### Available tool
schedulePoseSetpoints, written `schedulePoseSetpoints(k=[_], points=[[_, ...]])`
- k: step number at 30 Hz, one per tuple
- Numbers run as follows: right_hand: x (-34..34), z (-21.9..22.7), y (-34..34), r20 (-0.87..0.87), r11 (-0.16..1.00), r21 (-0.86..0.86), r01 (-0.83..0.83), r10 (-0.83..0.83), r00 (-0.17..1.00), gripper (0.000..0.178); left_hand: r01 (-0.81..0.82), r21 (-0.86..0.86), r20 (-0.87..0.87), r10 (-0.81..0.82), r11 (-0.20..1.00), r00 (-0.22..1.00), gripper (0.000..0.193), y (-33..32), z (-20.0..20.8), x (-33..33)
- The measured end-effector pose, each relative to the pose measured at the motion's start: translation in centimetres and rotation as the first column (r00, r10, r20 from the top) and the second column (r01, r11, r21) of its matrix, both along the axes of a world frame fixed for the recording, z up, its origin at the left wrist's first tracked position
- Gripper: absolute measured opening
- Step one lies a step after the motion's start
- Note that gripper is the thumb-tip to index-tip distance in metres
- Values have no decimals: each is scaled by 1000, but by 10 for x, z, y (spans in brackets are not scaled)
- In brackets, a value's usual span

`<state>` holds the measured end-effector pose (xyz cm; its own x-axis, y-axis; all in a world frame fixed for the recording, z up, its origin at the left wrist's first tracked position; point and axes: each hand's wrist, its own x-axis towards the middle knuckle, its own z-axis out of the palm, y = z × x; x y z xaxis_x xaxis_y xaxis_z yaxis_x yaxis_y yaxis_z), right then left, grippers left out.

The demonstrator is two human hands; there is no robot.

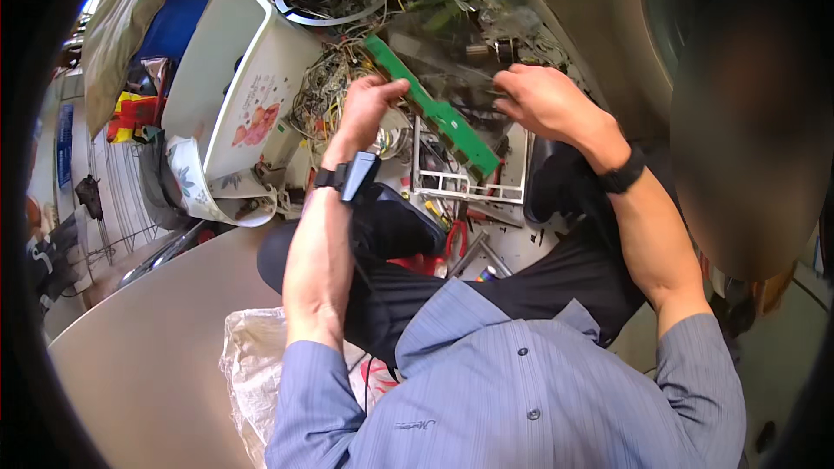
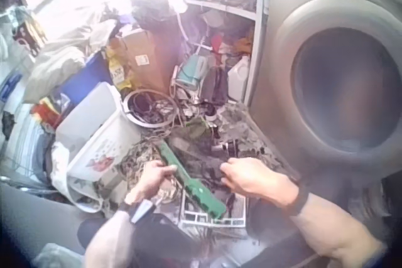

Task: Repairing a circuit board while sitting on the floor, then standing up to get a tissue and returning to the work area.

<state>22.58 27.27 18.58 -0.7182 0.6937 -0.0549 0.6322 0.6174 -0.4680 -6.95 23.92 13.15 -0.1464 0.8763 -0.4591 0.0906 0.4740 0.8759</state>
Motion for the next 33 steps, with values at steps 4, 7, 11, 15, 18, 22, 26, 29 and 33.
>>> schedulePoseSetpoints(k=[4,7,11,15,18,22,26,29,33], points=[[-12,-1,-1,-234,965,218,145,-93,968,24,-23,63,213,10,998,977,14,-16,45,-15],[2,5,12,-240,882,361,303,-226,944,47,-43,119,311,4,992,950,14,-29,70,-22],[17,11,23,-336,886,31,462,-426,840,80,-91,214,439,-12,973,898,12,-42,99,-22],[8,54,16,-370,811,-502,300,-515,773,58,-49,292,337,-55,955,940,16,-50,95,-50],[7,65,18,-418,842,-487,232,-458,784,37,-50,227,208,2,972,978,19,-44,83,-59],[-11,83,19,-370,853,-436,287,-461,807,31,-121,205,181,83,971,980,29,-36,75,-51],[-34,86,24,-392,951,-220,219,-291,873,29,-83,207,-245,134,975,960,39,-30,67,-54],[-24,63,39,-461,972,-62,227,-229,857,30,-43,93,-405,77,995,911,39,-18,71,-49],[-38,63,39,-410,929,-260,264,-354,840,29,-71,34,-486,79,997,870,36,-25,90,-48]])
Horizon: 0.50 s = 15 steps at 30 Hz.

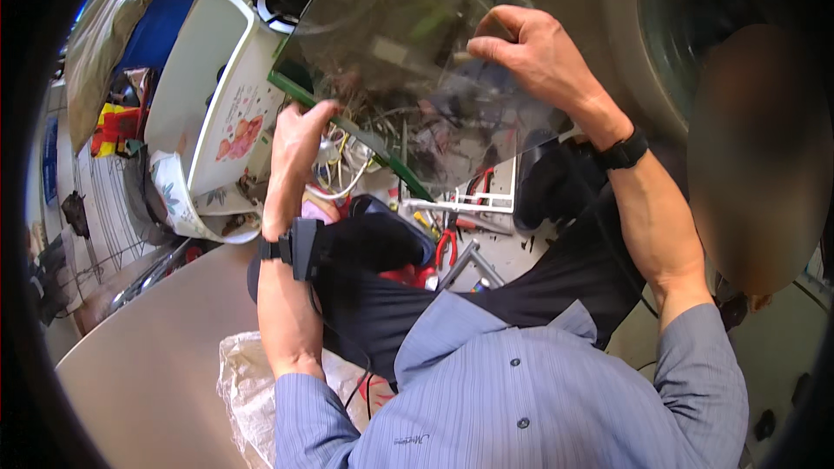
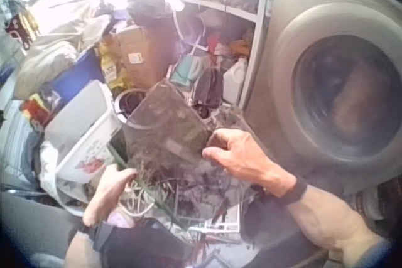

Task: Repairing a circuit board while sitting on the floor, then standing up to get a tissue and returning to the work area.

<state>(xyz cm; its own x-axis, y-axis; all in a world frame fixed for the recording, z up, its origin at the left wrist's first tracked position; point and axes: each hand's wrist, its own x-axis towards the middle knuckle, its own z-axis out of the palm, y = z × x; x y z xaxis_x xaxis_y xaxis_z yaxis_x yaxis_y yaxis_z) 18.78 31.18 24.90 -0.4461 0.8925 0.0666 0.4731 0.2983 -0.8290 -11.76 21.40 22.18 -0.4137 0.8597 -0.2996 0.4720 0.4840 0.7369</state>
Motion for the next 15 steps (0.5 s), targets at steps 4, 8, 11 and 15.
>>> schedulePoseSetpoints(k=[4,8,11,15], points=[[15,4,17,-7,997,-71,23,-23,1000,27,-100,92,187,82,991,979,29,-2,-26,-11],[24,1,20,-154,978,-208,30,-63,986,23,-160,132,632,41,978,774,13,1,-14,-2],[30,9,23,-241,952,-305,8,-85,967,21,-173,162,762,-11,972,648,17,-5,-12,-10],[40,9,30,-201,910,-415,-18,-73,977,25,-141,167,876,-81,976,475,19,-12,-2,-10]])
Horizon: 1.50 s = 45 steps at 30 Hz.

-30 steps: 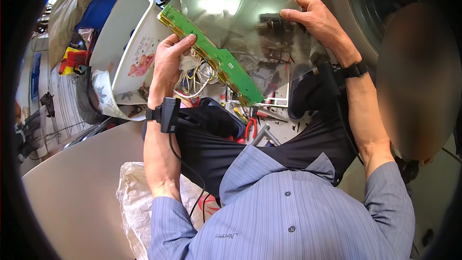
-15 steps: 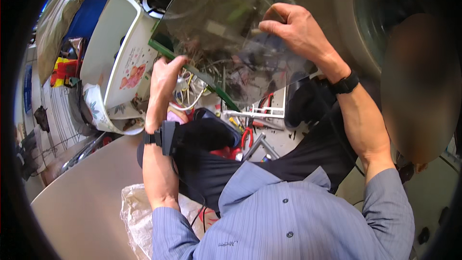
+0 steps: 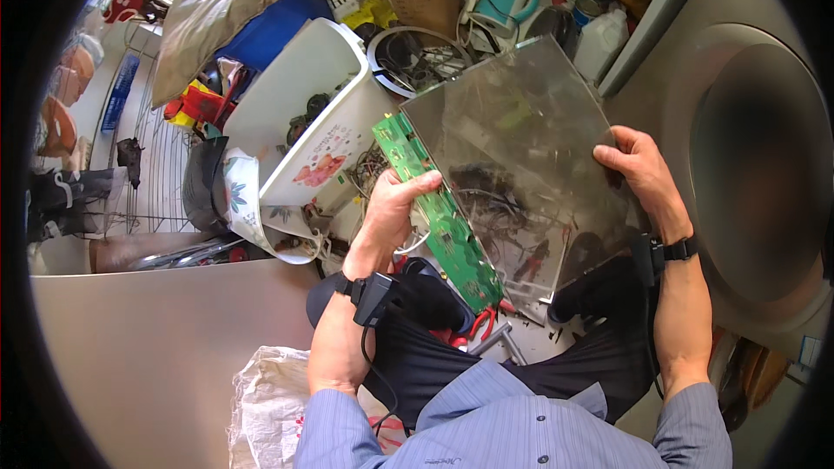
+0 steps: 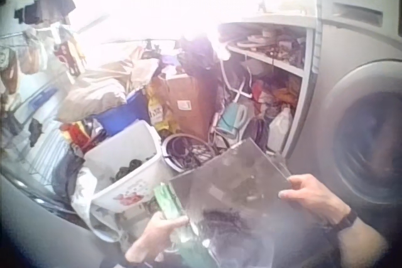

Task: Repairing a circuit board while sitting on the floor, then standing up to get a tissue and returning to the work area.

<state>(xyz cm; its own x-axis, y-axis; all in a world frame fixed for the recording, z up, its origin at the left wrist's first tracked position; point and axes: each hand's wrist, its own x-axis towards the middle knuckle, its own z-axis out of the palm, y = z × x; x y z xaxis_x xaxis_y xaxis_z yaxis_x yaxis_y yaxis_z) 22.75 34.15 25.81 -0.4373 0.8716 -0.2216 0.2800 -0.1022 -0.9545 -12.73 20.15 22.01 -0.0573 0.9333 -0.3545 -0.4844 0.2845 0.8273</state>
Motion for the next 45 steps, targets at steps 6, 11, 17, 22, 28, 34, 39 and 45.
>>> schedulePoseSetpoints(k=[6,11,17,22,28,34,39,45], points=[[-8,-10,-5,49,999,-35,-36,38,998,27,18,97,79,-26,995,997,17,-10,10,6],[-17,-6,-5,82,983,-155,-94,108,991,25,-12,123,135,-5,992,991,14,-15,18,4],[-30,-1,-9,70,995,-104,1,6,997,23,-127,45,216,115,991,970,11,-13,21,6],[-23,-3,-5,-24,994,-76,74,-76,997,23,-156,-26,173,158,987,972,16,-8,17,7],[-20,-6,-7,-85,983,19,182,-179,980,26,-424,48,85,420,904,904,31,-1,1,-18],[-24,-7,-13,-90,979,64,196,-190,978,23,-495,283,-164,550,821,819,34,1,10,-19],[-27,-4,-22,-26,971,147,190,-188,982,19,-362,398,-536,534,843,654,21,9,9,16],[-37,-2,-33,-17,971,169,168,-168,986,21,86,585,-806,568,806,166,18,21,6,43]])
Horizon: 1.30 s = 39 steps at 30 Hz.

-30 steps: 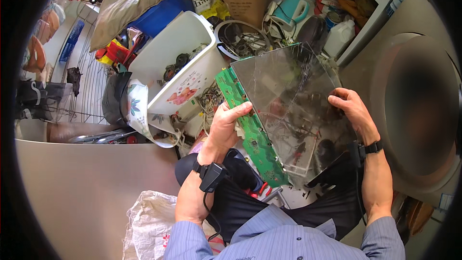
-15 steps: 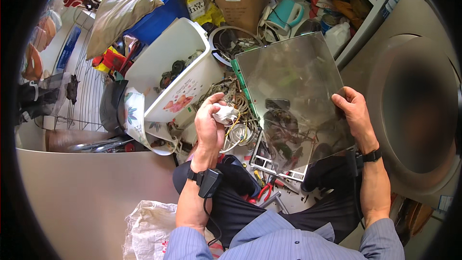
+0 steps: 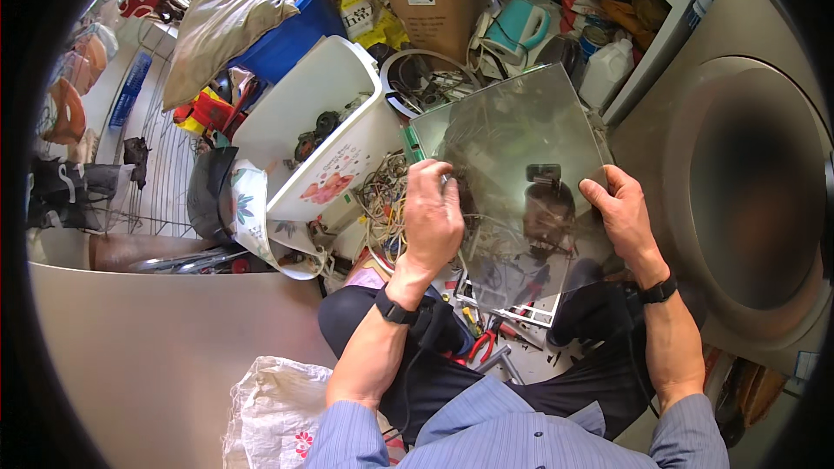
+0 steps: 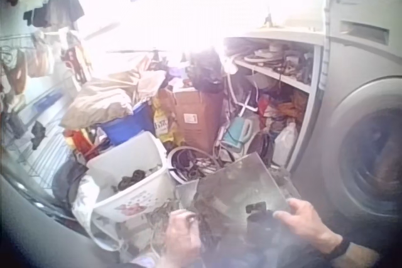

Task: Repairing a circuit board while sitting on the floor, then standing up to get a tissue and returning to the work area.

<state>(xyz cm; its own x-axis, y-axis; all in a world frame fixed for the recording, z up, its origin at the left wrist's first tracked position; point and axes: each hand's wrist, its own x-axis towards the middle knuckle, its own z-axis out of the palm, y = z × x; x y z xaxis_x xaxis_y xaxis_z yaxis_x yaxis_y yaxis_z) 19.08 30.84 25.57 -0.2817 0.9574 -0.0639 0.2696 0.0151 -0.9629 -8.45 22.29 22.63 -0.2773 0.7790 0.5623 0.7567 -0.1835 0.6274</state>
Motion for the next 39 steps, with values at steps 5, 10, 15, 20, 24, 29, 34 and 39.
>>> schedulePoseSetpoints(k=[5,10,15,20,24,29,34,39], points=[[1,8,-4,-48,998,-64,-14,11,999,22,44,-42,-92,-48,998,995,15,-2,-23,6],[14,-5,0,-60,995,-99,24,-30,998,19,160,-168,22,-159,973,987,15,-21,-35,22],[22,-6,1,36,998,-42,53,-52,998,19,278,-242,129,-253,929,959,16,-39,-33,37],[24,-8,3,106,991,98,94,-105,989,20,2,-272,343,95,962,934,17,-38,-29,12],[19,-5,3,99,990,92,107,-116,988,21,-94,-247,544,219,964,810,17,-31,-28,-9],[13,-8,3,90,990,98,98,-107,990,21,-54,-197,512,149,979,846,16,-31,-27,5],[10,-5,-1,7,995,66,68,-69,998,20,27,-120,297,10,992,955,10,-20,-29,7],[8,3,-5,50,997,63,51,-55,997,20,136,-141,12,-135,981,991,8,-17,-31,26]])
